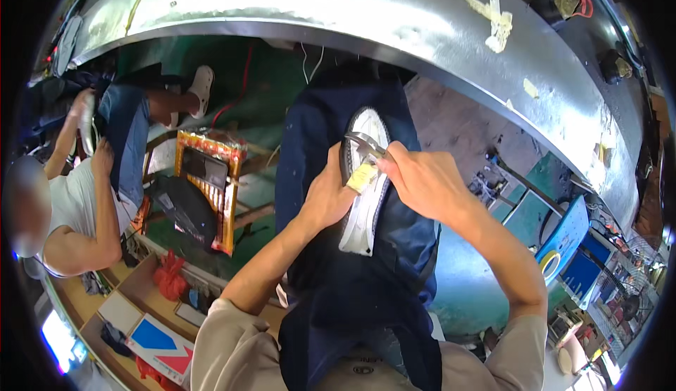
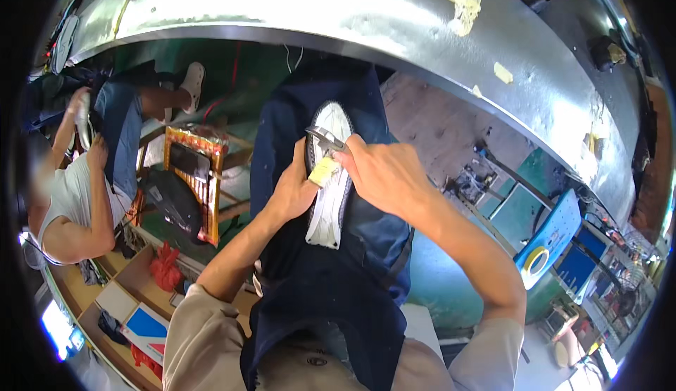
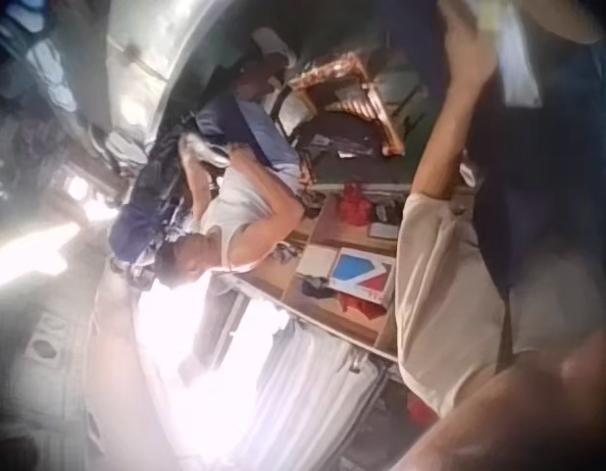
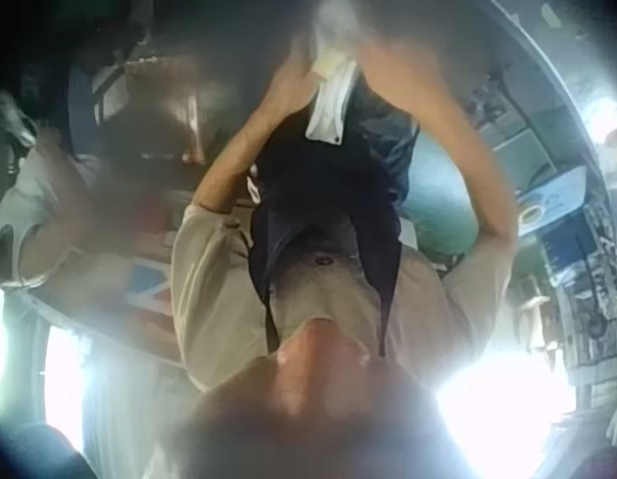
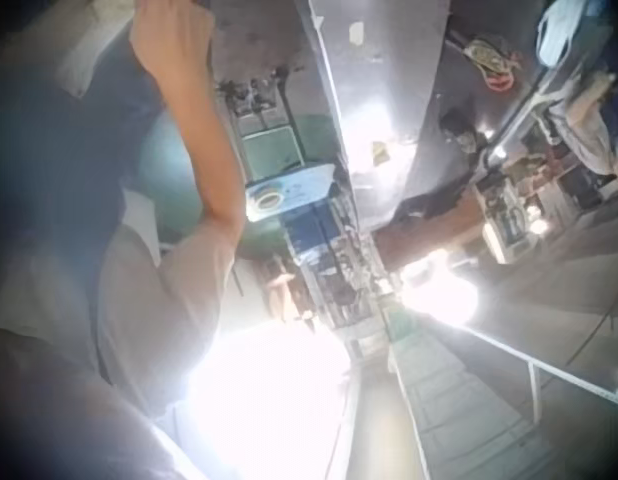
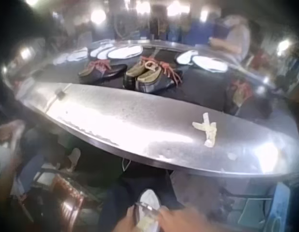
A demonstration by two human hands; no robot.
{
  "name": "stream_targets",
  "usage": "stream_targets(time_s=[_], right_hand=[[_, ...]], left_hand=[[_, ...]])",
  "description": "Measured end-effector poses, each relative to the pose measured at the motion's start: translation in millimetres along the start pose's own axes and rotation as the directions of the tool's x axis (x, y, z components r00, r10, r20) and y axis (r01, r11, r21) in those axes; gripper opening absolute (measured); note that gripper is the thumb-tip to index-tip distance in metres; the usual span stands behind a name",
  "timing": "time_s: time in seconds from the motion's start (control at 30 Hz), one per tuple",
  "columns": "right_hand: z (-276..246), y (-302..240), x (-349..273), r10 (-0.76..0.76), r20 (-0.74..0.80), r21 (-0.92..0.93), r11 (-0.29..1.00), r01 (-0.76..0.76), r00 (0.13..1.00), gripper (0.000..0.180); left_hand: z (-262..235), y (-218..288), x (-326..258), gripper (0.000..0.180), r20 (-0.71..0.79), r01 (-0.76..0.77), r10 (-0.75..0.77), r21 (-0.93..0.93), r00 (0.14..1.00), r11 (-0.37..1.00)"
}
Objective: Apply glue or finishing agent to the soles of shoes using a tool, then lace them and place them back on the conveyor belt.
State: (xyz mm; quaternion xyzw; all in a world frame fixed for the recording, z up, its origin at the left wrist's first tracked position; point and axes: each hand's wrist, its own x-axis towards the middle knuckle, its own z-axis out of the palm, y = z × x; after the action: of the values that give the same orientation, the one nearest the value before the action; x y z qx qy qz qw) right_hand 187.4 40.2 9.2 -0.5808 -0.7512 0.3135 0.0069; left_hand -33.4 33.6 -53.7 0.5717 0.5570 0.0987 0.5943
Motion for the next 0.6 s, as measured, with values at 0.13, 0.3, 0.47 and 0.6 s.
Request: stream_targets(time_s=[0.13, 0.3, 0.47, 0.6], right_hand=[[18, 10, -18, 0.151, -0.314, 0.364, 0.931, -0.029, 0.937, 0.026], [31, 28, -64, 0.467, -0.082, 0.723, 0.635, -0.270, 0.880, 0.028], [-44, 13, -52, 0.353, -0.504, 0.441, 0.890, -0.117, 0.788, 0.027], [-110, 39, -17, 0.181, -0.673, -0.168, 0.907, -0.386, 0.717, 0.023]], left_hand=[[13, -29, 17, 0.060, -0.177, -0.118, 0.033, -0.495, 0.984, 0.861], [8, 1, -9, 0.064, 0.170, 0.235, -0.254, -0.937, 0.952, 0.257], [19, 4, -20, 0.079, 0.289, 0.340, -0.216, -0.904, 0.933, 0.260], [-5, 36, -25, 0.079, 0.347, 0.444, -0.317, -0.836, 0.883, 0.323]])
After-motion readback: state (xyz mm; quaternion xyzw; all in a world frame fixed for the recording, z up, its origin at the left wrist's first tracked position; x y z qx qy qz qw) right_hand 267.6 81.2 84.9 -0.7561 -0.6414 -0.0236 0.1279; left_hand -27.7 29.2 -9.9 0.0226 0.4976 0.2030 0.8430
